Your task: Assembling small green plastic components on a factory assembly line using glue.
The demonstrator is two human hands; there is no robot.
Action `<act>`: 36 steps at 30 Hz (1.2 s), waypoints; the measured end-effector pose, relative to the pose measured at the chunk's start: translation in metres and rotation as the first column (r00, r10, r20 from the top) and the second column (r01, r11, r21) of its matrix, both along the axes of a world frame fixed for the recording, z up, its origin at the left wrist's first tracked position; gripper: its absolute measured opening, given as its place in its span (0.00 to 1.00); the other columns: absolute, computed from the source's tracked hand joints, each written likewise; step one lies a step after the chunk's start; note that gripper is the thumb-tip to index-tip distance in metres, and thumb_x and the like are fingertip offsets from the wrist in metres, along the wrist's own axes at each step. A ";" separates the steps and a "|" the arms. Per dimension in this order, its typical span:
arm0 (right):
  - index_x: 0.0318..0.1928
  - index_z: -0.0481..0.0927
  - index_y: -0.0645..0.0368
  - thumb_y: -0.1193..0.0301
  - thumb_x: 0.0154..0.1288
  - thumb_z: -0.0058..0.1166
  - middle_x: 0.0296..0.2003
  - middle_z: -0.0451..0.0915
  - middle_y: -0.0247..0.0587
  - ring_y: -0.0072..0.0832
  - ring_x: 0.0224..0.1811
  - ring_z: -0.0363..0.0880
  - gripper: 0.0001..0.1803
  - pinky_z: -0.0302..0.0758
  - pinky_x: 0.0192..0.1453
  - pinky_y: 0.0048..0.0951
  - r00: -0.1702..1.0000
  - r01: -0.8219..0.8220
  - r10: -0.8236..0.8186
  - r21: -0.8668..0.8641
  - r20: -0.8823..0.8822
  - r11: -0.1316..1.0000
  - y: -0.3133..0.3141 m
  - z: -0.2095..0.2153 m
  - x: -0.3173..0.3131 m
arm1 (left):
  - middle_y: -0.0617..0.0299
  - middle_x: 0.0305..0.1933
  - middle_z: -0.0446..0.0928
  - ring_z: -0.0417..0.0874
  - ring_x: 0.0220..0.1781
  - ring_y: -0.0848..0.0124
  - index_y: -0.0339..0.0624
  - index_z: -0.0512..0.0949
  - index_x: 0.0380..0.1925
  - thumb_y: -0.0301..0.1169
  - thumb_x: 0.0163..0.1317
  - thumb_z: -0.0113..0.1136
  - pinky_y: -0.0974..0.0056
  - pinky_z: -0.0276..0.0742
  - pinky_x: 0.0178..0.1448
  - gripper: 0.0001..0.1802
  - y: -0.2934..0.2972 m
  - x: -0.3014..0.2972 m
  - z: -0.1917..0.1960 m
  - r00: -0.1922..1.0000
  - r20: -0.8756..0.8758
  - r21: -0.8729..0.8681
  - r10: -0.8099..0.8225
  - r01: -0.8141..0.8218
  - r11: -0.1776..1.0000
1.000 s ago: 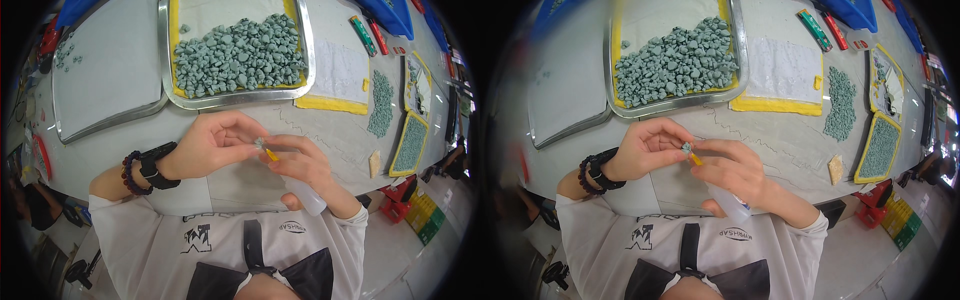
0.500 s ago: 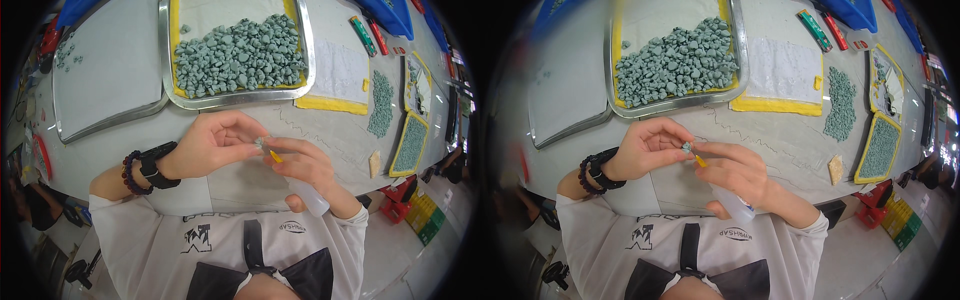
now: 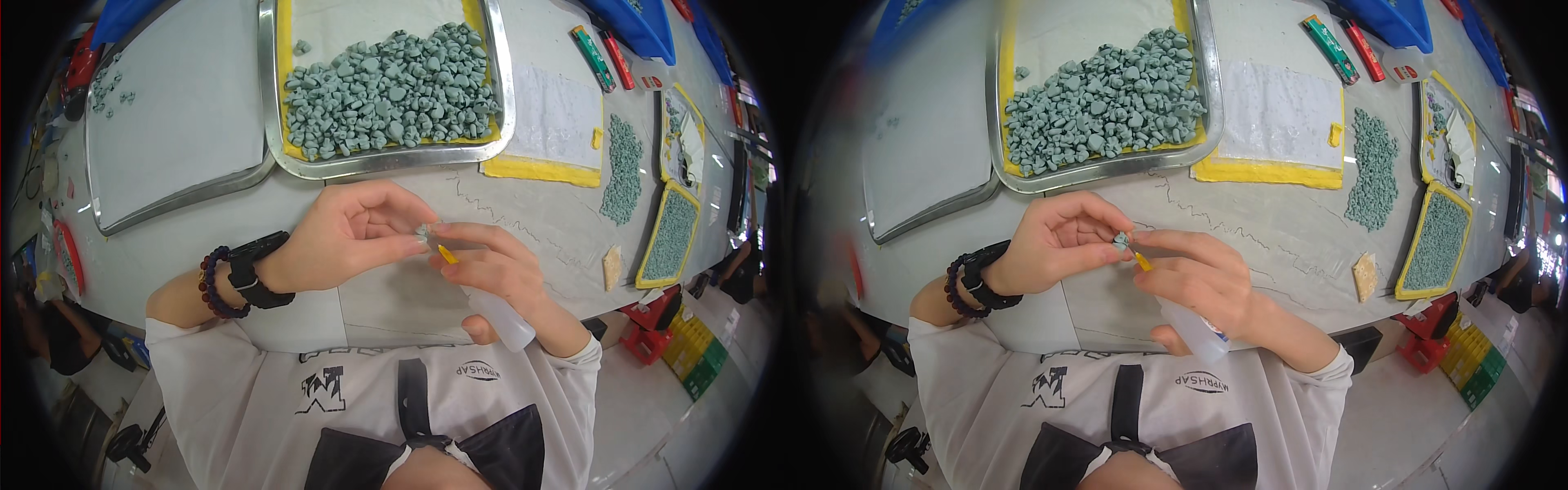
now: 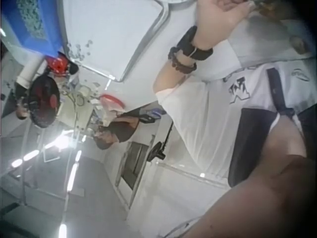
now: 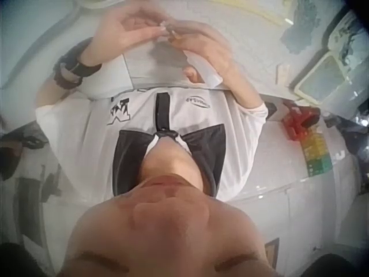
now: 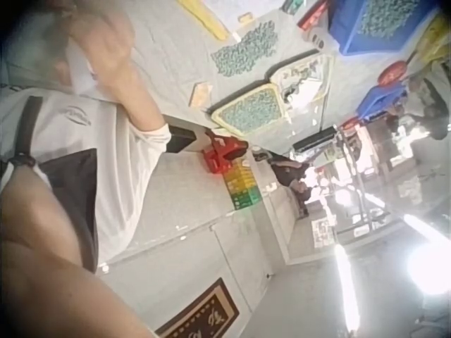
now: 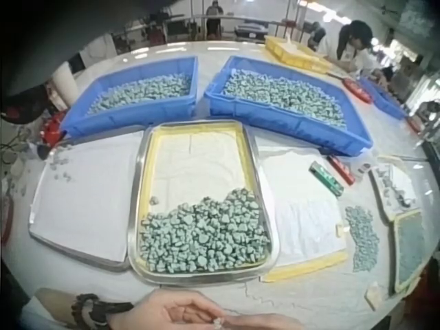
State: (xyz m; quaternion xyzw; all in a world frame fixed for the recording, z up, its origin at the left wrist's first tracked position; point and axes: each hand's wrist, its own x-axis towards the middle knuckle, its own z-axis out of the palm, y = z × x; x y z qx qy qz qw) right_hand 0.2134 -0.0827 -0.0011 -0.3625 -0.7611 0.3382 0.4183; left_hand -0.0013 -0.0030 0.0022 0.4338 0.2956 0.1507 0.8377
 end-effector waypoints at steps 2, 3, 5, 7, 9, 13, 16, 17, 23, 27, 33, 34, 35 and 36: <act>0.40 0.74 0.60 0.51 0.67 0.44 0.35 0.83 0.47 0.48 0.51 0.78 0.22 0.78 0.45 0.40 1.000 0.005 -0.005 -0.006 0.001 1.000 -0.001 0.001 0.000 | 0.56 0.45 0.76 0.80 0.48 0.73 0.30 0.72 0.47 0.14 0.58 0.56 0.69 0.77 0.53 0.16 0.000 0.000 0.001 1.000 0.000 0.002 -0.001 0.001 1.000; 0.40 0.74 0.60 0.51 0.67 0.44 0.36 0.83 0.48 0.48 0.51 0.78 0.23 0.78 0.44 0.39 1.000 0.008 -0.008 -0.009 0.003 1.000 -0.001 0.002 0.001 | 0.56 0.45 0.76 0.80 0.48 0.73 0.30 0.72 0.47 0.14 0.58 0.56 0.69 0.77 0.53 0.16 0.000 0.000 0.001 1.000 -0.001 0.002 -0.001 0.001 1.000; 0.40 0.74 0.61 0.52 0.65 0.48 0.34 0.82 0.46 0.47 0.49 0.79 0.22 0.78 0.42 0.38 1.000 0.017 -0.017 0.028 0.010 0.999 0.002 0.005 0.002 | 0.56 0.45 0.76 0.81 0.47 0.72 0.30 0.72 0.47 0.14 0.58 0.56 0.68 0.78 0.53 0.16 0.001 0.003 0.002 1.000 0.002 -0.015 -0.002 0.002 1.000; 0.40 0.75 0.62 0.55 0.61 0.55 0.30 0.80 0.43 0.44 0.44 0.80 0.21 0.77 0.37 0.35 0.999 0.035 -0.038 0.101 0.028 0.994 0.004 0.011 0.006 | 0.56 0.45 0.76 0.81 0.47 0.72 0.30 0.72 0.47 0.14 0.58 0.56 0.68 0.78 0.53 0.15 0.002 0.007 0.000 1.000 0.020 -0.021 -0.016 0.017 1.000; 0.39 0.75 0.61 0.57 0.58 0.57 0.29 0.79 0.41 0.42 0.42 0.80 0.20 0.76 0.37 0.34 0.989 0.067 -0.081 0.110 0.123 0.992 0.000 0.020 0.014 | 0.55 0.45 0.76 0.81 0.47 0.71 0.30 0.72 0.46 0.13 0.57 0.56 0.67 0.79 0.53 0.15 -0.002 0.001 -0.003 1.000 -0.013 0.002 0.023 -0.023 1.000; 0.39 0.75 0.59 0.65 0.51 0.59 0.28 0.76 0.39 0.40 0.37 0.78 0.16 0.75 0.37 0.35 0.892 0.191 -0.227 0.129 0.391 0.973 -0.008 0.033 0.039 | 0.56 0.45 0.77 0.80 0.47 0.73 0.30 0.73 0.46 0.15 0.58 0.57 0.68 0.78 0.53 0.15 -0.002 0.000 -0.004 1.000 -0.007 0.000 0.023 -0.023 1.000; 0.39 0.76 0.58 0.74 0.45 0.60 0.30 0.76 0.42 0.42 0.35 0.76 0.16 0.75 0.40 0.38 0.780 0.284 -0.303 0.122 0.548 0.951 -0.010 0.030 0.051 | 0.56 0.46 0.77 0.80 0.47 0.73 0.30 0.73 0.46 0.15 0.58 0.57 0.69 0.78 0.53 0.14 -0.004 0.000 -0.004 1.000 0.005 0.009 0.022 -0.022 1.000; 0.39 0.76 0.58 0.76 0.43 0.59 0.30 0.76 0.42 0.41 0.35 0.76 0.17 0.74 0.39 0.37 0.759 0.294 -0.333 0.161 0.559 0.942 -0.007 0.023 0.050 | 0.55 0.46 0.77 0.80 0.47 0.72 0.29 0.73 0.46 0.15 0.58 0.57 0.69 0.78 0.54 0.15 -0.004 0.000 -0.005 0.999 0.006 0.025 0.037 -0.037 0.999; 0.38 0.79 0.59 0.83 0.43 0.56 0.31 0.75 0.42 0.38 0.33 0.75 0.17 0.72 0.37 0.33 0.666 0.396 -0.484 0.281 0.569 0.874 -0.012 0.034 0.062 | 0.53 0.46 0.76 0.81 0.47 0.70 0.29 0.72 0.47 0.14 0.58 0.56 0.67 0.78 0.54 0.15 -0.001 0.003 -0.007 0.999 0.001 0.048 0.043 -0.043 0.998; 0.33 0.79 0.60 0.83 0.49 0.61 0.25 0.71 0.37 0.27 0.30 0.72 0.09 0.69 0.32 0.27 0.312 0.727 -0.741 0.352 0.594 0.589 -0.022 0.052 0.121 | 0.53 0.46 0.76 0.81 0.47 0.69 0.29 0.72 0.47 0.14 0.58 0.56 0.66 0.78 0.54 0.15 -0.001 0.004 -0.002 1.000 0.011 0.031 0.005 -0.006 0.999; 0.29 0.80 0.58 0.79 0.48 0.62 0.23 0.71 0.34 0.26 0.26 0.69 0.06 0.66 0.32 0.28 0.298 0.729 -0.700 0.318 0.649 0.606 -0.011 0.032 0.129 | 0.53 0.46 0.76 0.81 0.46 0.68 0.28 0.71 0.47 0.14 0.58 0.55 0.66 0.78 0.53 0.16 0.000 0.001 -0.004 1.000 -0.023 0.039 0.018 -0.017 0.999; 0.28 0.80 0.58 0.79 0.48 0.62 0.23 0.72 0.33 0.26 0.26 0.69 0.06 0.65 0.32 0.29 0.256 0.717 -0.685 0.341 0.682 0.608 -0.010 0.032 0.128 | 0.53 0.46 0.76 0.82 0.46 0.68 0.28 0.71 0.47 0.15 0.58 0.55 0.66 0.78 0.53 0.16 0.000 0.002 -0.005 1.000 -0.018 0.035 0.025 -0.024 0.999; 0.28 0.80 0.58 0.78 0.49 0.62 0.22 0.72 0.33 0.27 0.26 0.69 0.05 0.65 0.33 0.29 0.218 0.704 -0.669 0.361 0.711 0.612 -0.008 0.031 0.127 | 0.53 0.46 0.76 0.82 0.46 0.68 0.28 0.71 0.47 0.15 0.58 0.55 0.66 0.78 0.53 0.16 0.000 0.002 -0.004 0.999 -0.019 0.037 0.026 -0.025 0.999; 0.28 0.80 0.58 0.78 0.49 0.62 0.22 0.72 0.33 0.27 0.26 0.69 0.05 0.65 0.33 0.29 0.220 0.703 -0.669 0.361 0.710 0.613 -0.007 0.031 0.127 | 0.53 0.45 0.76 0.82 0.45 0.69 0.29 0.71 0.47 0.16 0.58 0.54 0.67 0.78 0.51 0.15 -0.001 0.004 -0.002 0.999 -0.038 0.038 0.029 -0.028 0.999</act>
